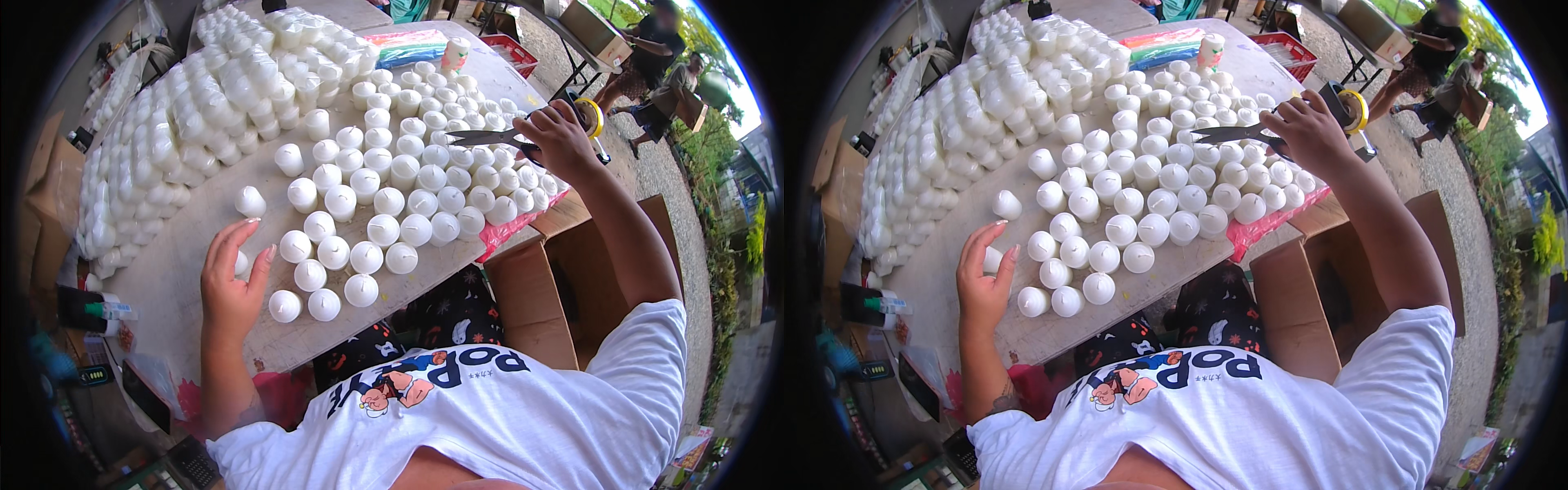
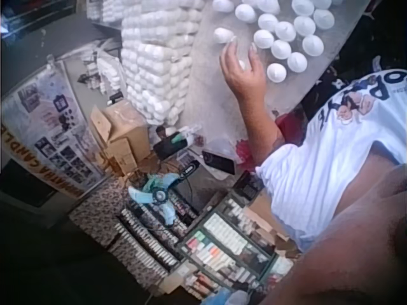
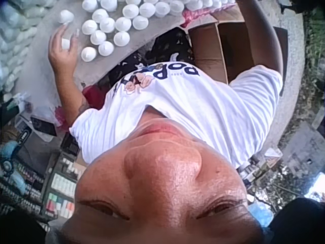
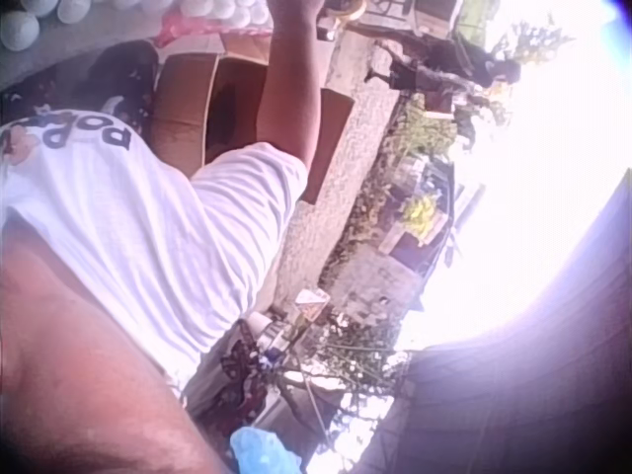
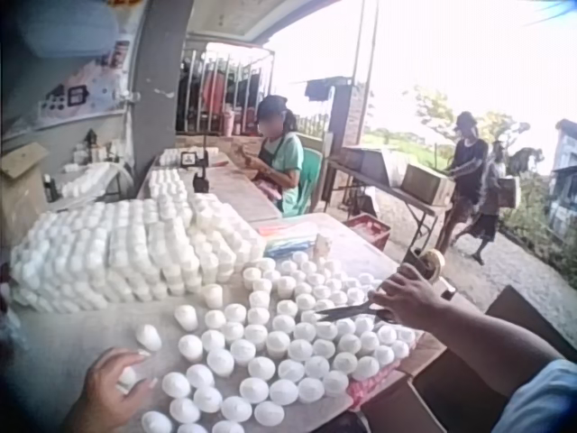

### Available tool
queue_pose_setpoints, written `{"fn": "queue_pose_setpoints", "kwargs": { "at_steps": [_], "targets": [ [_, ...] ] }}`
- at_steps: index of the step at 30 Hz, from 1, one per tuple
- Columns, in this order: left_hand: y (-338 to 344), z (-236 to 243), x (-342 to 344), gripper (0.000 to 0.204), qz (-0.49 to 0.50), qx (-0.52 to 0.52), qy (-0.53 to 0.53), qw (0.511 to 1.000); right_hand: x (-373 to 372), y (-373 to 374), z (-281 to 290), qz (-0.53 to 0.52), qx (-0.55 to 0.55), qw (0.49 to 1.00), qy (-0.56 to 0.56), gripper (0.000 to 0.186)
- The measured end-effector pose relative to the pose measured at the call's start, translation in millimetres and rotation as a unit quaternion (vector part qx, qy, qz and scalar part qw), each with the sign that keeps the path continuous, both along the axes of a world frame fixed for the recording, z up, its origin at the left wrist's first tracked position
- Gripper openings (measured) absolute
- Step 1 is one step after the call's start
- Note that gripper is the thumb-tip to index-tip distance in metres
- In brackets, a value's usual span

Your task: The person picks up white cylindrical candles from a table, trims their wicks with scissors, and places them back on the table. The person repeats this process for many candles in a repetitive manner.

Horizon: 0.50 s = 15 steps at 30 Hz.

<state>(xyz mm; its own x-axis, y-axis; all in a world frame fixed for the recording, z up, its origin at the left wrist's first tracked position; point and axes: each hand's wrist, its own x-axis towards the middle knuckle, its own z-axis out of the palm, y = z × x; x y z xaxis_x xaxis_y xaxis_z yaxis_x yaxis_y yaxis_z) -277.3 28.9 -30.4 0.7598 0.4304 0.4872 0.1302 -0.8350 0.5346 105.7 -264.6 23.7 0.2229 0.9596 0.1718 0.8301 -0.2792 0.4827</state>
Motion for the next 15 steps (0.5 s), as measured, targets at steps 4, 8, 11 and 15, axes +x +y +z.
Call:
{"fn": "queue_pose_setpoints", "kwargs": {
  "at_steps": [4, 8, 11, 15],
  "targets": [
    [0.2, 0.1, -0.1, 0.032, -0.003, 0.003, 0.001, 1.000, -4.0, 9.2, -3.9, 0.002, 0.002, 1.000, -0.012, 0.049],
    [0.2, 0.5, 0.7, 0.031, -0.003, 0.013, -0.002, 1.000, -2.9, 15.4, -3.2, -0.002, -0.013, 1.000, 0.000, 0.046],
    [0.0, 0.7, 0.2, 0.031, -0.003, 0.013, 0.001, 1.000, -2.4, 17.1, -3.7, 0.002, -0.015, 1.000, -0.009, 0.045],
    [-0.2, 0.7, 0.5, 0.031, -0.001, 0.010, 0.002, 1.000, -3.9, 18.8, -2.4, 0.021, -0.017, 0.999, -0.044, 0.039]
  ]
}}
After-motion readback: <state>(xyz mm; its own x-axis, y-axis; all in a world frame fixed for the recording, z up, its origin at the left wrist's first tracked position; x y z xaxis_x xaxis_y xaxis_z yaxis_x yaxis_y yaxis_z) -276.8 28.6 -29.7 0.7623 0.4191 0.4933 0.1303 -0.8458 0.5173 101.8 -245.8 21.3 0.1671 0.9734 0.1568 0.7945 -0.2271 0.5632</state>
